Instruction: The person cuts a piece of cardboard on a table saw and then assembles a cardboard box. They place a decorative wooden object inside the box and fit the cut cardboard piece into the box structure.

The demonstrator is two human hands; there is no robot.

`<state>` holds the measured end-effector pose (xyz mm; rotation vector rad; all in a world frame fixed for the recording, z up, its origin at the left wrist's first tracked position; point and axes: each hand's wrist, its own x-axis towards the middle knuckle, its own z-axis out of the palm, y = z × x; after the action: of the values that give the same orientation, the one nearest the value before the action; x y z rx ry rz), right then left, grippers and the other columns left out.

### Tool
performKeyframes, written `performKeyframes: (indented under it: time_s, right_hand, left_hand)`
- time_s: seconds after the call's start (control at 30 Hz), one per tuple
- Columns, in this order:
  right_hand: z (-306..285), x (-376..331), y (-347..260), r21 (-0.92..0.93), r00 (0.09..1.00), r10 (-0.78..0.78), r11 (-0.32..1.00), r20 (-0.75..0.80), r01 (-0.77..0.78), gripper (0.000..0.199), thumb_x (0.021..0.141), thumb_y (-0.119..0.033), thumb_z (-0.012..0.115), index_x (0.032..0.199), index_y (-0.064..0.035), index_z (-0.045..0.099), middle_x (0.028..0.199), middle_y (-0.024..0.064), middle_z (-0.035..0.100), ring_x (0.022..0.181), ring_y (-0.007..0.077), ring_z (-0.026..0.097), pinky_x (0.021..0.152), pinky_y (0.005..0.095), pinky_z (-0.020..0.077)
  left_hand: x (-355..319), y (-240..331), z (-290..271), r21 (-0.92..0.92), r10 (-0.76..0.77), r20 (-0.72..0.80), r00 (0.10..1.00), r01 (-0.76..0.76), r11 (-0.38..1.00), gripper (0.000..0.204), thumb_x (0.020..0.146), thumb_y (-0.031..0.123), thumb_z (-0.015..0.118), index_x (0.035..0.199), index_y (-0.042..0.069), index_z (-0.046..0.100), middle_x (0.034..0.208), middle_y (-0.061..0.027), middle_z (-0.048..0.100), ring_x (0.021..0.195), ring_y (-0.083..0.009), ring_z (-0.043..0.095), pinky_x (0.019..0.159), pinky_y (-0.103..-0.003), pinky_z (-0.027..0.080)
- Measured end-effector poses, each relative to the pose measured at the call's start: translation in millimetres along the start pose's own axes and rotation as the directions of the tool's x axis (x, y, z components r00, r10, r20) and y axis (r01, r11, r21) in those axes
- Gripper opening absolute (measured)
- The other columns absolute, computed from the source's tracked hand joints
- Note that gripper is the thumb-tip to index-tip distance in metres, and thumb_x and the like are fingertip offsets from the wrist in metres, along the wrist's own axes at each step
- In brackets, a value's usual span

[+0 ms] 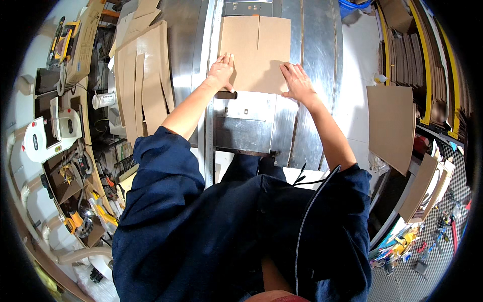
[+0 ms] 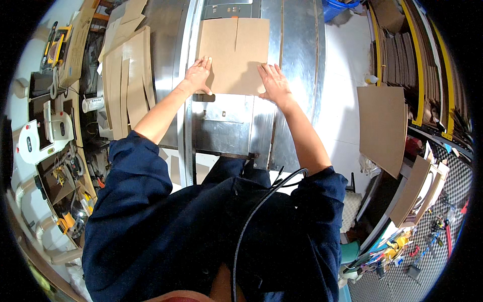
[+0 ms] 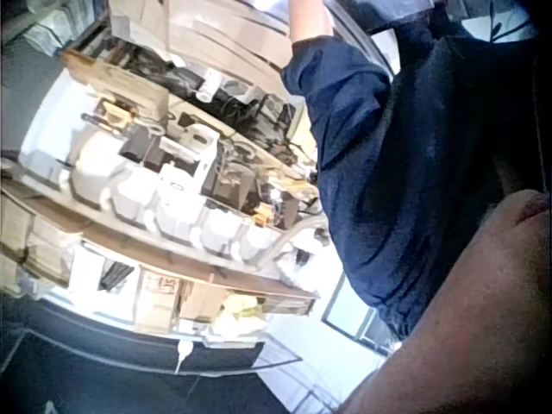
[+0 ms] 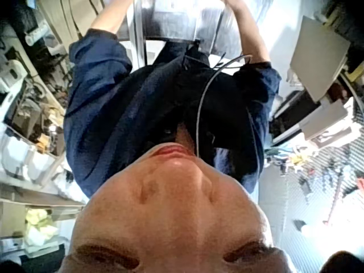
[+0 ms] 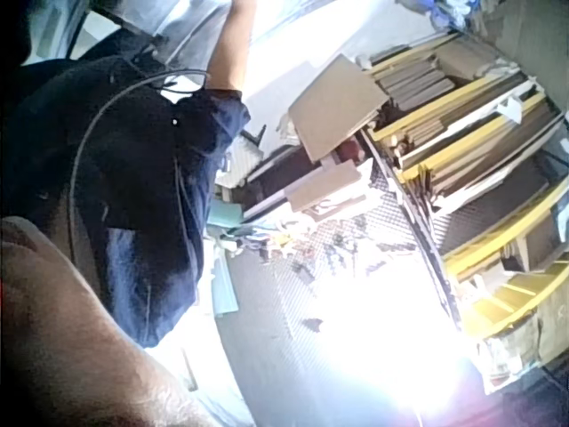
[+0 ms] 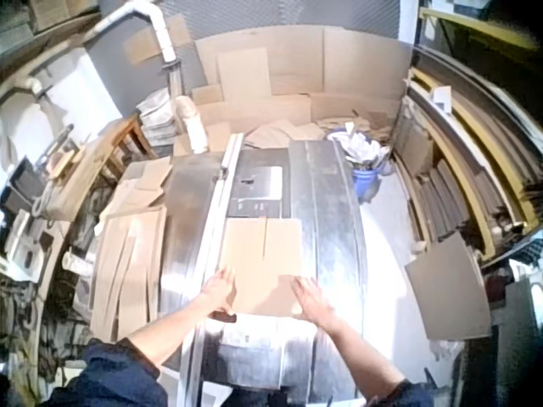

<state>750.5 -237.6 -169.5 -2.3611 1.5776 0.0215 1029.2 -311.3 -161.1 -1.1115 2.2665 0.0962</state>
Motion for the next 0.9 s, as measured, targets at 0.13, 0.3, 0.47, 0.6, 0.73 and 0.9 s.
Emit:
performKeyframes:
  time_s: [0.13, 0.3, 0.47, 0.6, 0.73, 0.9]
  right_hand:
    - [-3, 23, 13, -0.057, 1.000, 0.011, 0.998, 0.008, -0.010, 0.100, 0.060, -0.035, 0.085, 0.141, -0.0038, 0.036, 0.138, 0.0089, 0.042, 0.131, 0.0226, 0.040, 0.118, 0.0392, 0.0237]
    - [-7, 51, 30, -0.093, 0.999, 0.040, 0.995, 0.026, -0.037, 0.099, 0.061, -0.035, 0.085, 0.142, -0.0059, 0.035, 0.140, 0.0079, 0.041, 0.131, 0.0215, 0.039, 0.118, 0.0395, 0.0237]
    - [-16, 75, 40, -0.124, 0.997, 0.062, 0.991, 0.041, -0.057, 0.101, 0.062, -0.036, 0.085, 0.143, -0.0070, 0.034, 0.141, 0.0068, 0.041, 0.131, 0.0205, 0.040, 0.118, 0.0394, 0.0236]
    - [-23, 92, 48, -0.160, 0.996, 0.085, 0.984, 0.039, -0.077, 0.102, 0.062, -0.038, 0.084, 0.145, -0.0085, 0.032, 0.141, 0.0052, 0.041, 0.132, 0.0189, 0.040, 0.118, 0.0390, 0.0231]
    - [-33, 106, 55, -0.173, 0.985, 0.137, 0.978, 0.102, -0.118, 0.102, 0.063, -0.040, 0.084, 0.146, -0.0117, 0.031, 0.144, 0.0028, 0.039, 0.134, 0.0174, 0.037, 0.118, 0.0384, 0.0217]
    - [-34, 110, 71, -0.150, 0.977, 0.186, 0.974, 0.101, -0.170, 0.100, 0.066, -0.036, 0.082, 0.147, -0.0141, 0.029, 0.151, 0.0025, 0.033, 0.138, 0.0168, 0.033, 0.119, 0.0394, 0.0201]
  left_hand:
    - [21, -13, -9, 0.002, -0.013, -0.015, 1.000, 0.013, 1.000, 0.136, 0.048, 0.058, 0.086, 0.143, -0.013, 0.019, 0.148, -0.0268, 0.031, 0.141, -0.0303, 0.027, 0.118, -0.035, 0.020]
    - [47, -29, -24, 0.001, 0.003, -0.007, 1.000, -0.003, 1.000, 0.134, 0.049, 0.056, 0.086, 0.143, -0.013, 0.020, 0.148, -0.0276, 0.030, 0.141, -0.0298, 0.027, 0.118, -0.035, 0.020]
    - [72, -45, -34, 0.013, 0.004, 0.000, 1.000, -0.004, 1.000, 0.134, 0.049, 0.056, 0.086, 0.142, -0.014, 0.020, 0.149, -0.0272, 0.029, 0.142, -0.0295, 0.026, 0.118, -0.034, 0.020]
    - [88, -56, -38, -0.020, -0.007, -0.004, 1.000, 0.007, 1.000, 0.135, 0.049, 0.057, 0.087, 0.143, -0.013, 0.020, 0.149, -0.0250, 0.029, 0.143, -0.0297, 0.024, 0.119, -0.034, 0.018]
    - [101, -63, -52, -0.008, 0.000, -0.003, 1.000, 0.000, 1.000, 0.136, 0.048, 0.058, 0.087, 0.143, -0.013, 0.021, 0.150, -0.0244, 0.029, 0.143, -0.0301, 0.024, 0.118, -0.034, 0.019]
    - [127, -77, -58, 0.011, -0.018, -0.004, 1.000, 0.018, 1.000, 0.137, 0.048, 0.060, 0.085, 0.143, -0.013, 0.019, 0.150, -0.0246, 0.028, 0.143, -0.0299, 0.024, 0.118, -0.034, 0.019]
